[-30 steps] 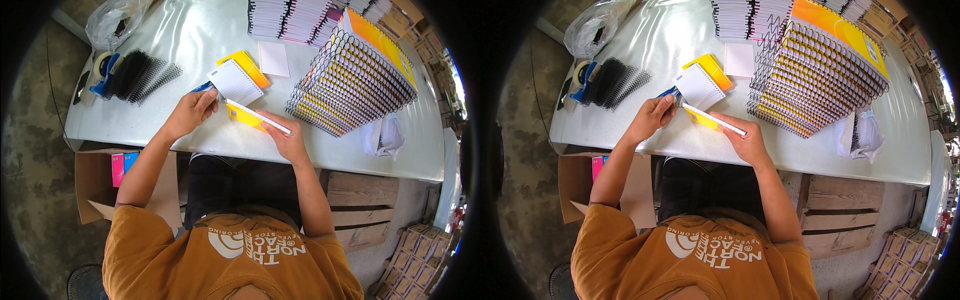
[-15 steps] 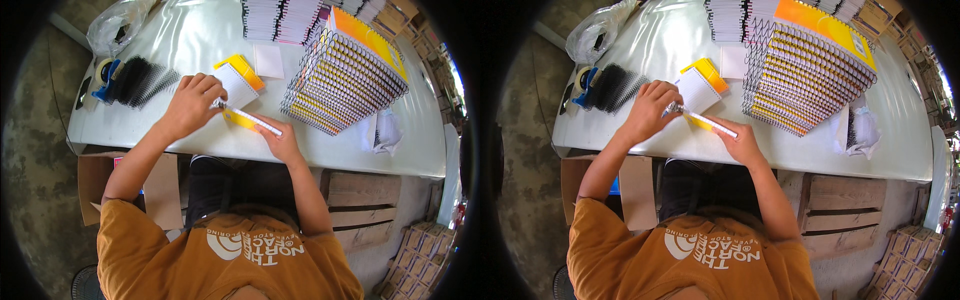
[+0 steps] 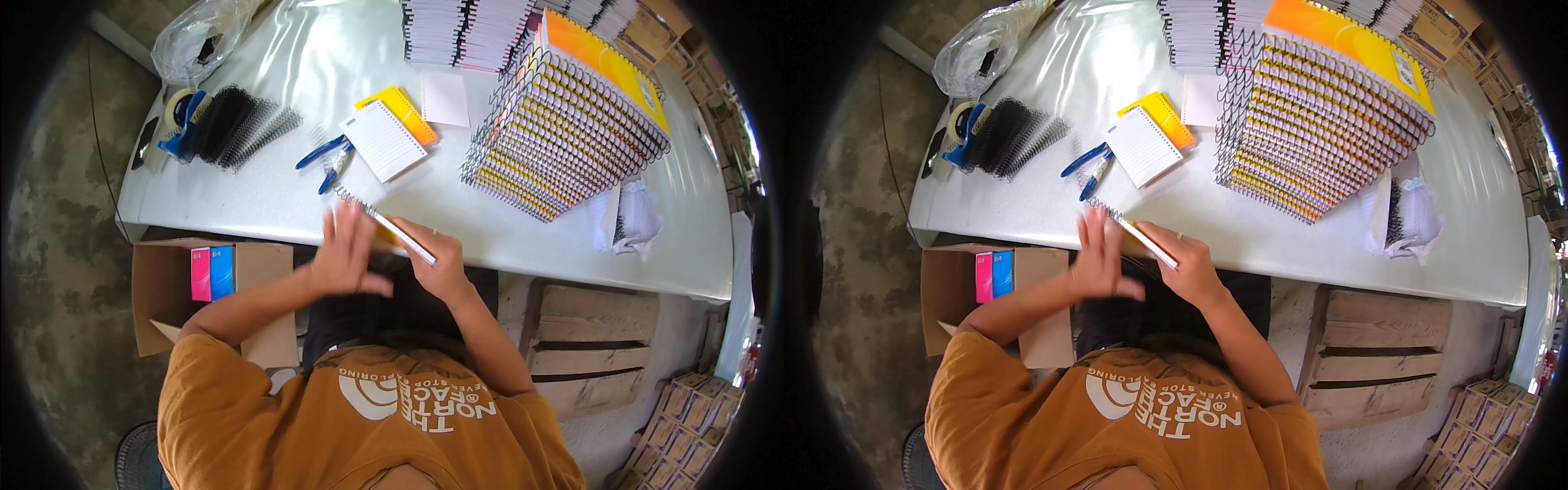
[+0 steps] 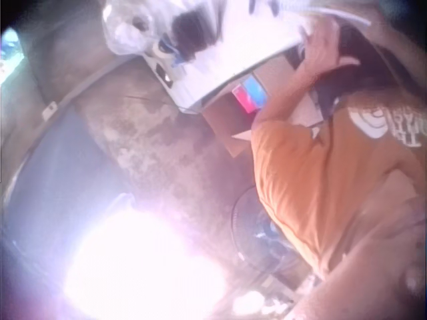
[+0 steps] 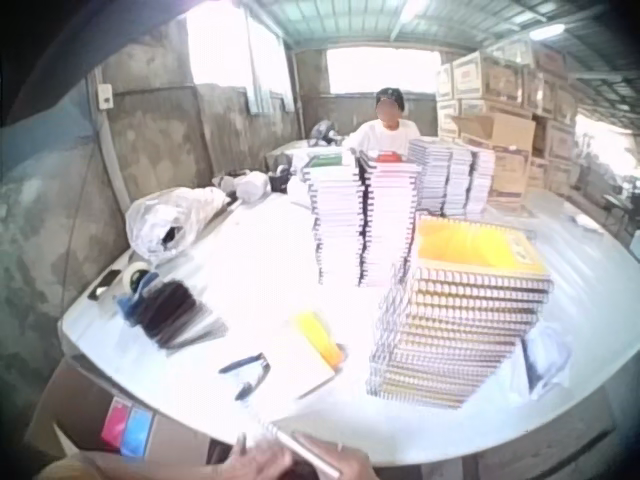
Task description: The person threads a plastic spiral through a stack of notebook pages and then uses shears to trim the excess spiral wire.
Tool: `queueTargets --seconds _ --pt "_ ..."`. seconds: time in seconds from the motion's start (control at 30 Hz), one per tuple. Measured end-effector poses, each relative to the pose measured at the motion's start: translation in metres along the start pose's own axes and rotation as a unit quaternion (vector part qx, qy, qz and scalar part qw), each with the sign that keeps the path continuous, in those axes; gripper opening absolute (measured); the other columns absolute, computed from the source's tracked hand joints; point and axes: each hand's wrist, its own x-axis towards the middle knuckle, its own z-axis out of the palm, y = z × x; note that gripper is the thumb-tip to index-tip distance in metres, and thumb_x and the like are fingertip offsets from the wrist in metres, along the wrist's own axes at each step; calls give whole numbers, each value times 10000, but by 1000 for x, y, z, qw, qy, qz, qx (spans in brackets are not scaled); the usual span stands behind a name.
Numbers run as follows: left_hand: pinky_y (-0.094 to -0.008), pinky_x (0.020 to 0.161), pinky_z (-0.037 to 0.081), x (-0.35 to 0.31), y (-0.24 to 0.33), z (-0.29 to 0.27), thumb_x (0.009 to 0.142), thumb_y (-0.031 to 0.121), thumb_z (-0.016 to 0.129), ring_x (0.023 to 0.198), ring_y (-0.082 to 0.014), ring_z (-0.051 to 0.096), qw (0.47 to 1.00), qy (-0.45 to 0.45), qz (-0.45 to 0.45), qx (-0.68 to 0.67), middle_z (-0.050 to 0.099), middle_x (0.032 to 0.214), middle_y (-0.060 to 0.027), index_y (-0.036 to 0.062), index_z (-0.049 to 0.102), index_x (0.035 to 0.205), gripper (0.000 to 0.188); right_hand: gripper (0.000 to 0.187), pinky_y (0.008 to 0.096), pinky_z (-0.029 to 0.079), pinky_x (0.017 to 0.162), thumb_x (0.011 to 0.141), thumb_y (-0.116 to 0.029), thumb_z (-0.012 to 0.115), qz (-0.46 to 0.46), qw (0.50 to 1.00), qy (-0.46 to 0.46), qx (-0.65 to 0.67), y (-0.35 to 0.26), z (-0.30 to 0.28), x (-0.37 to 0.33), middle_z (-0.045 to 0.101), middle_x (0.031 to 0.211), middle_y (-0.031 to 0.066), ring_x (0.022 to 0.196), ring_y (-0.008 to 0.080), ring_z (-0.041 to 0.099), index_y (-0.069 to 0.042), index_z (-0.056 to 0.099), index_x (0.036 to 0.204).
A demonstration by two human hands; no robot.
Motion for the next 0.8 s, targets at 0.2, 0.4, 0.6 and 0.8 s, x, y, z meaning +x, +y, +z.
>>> queueTargets --seconds 0.2,0.4,0.6,0.8 --pt "-632 1023 8 41 -14 -29 706 809 363 1279 -585 51 988 145 -57 16 141 1380 -381 -146 235 1317 1141 475 350 511 806 712 100 567 -94 995 -25 -30 -4 7 5 624 1078 156 964 298 620 -38 570 1167" --pt "-593 1043 60 44 -1 -32 761 637 531 1294 -543 106 979 174 -39 -103 138 1394 -342 -59 239 1364 965 446 344 518 786 731 75 572 -44 998 -9 -36 -2 0 1 626 1072 158 963 299 621 -35 570 1162" --pt "-519 1078 114 97 -18 -39 881 270 552 1352 -394 156 955 -57 -289 -27 295 1401 -201 58 252 1399 635 293 354 526 790 771 -55 581 -198 960 -63 -189 -21 4 19 638 1007 173 887 277 651 15 590 1056" --pt "-591 1033 33 174 -97 -24 819 291 641 1356 -408 76 934 200 -186 230 186 1445 -179 238 262 1406 701 326 340 531 752 771 -117 576 -242 937 -121 -219 -49 53 18 642 969 168 806 260 659 13 572 1069"
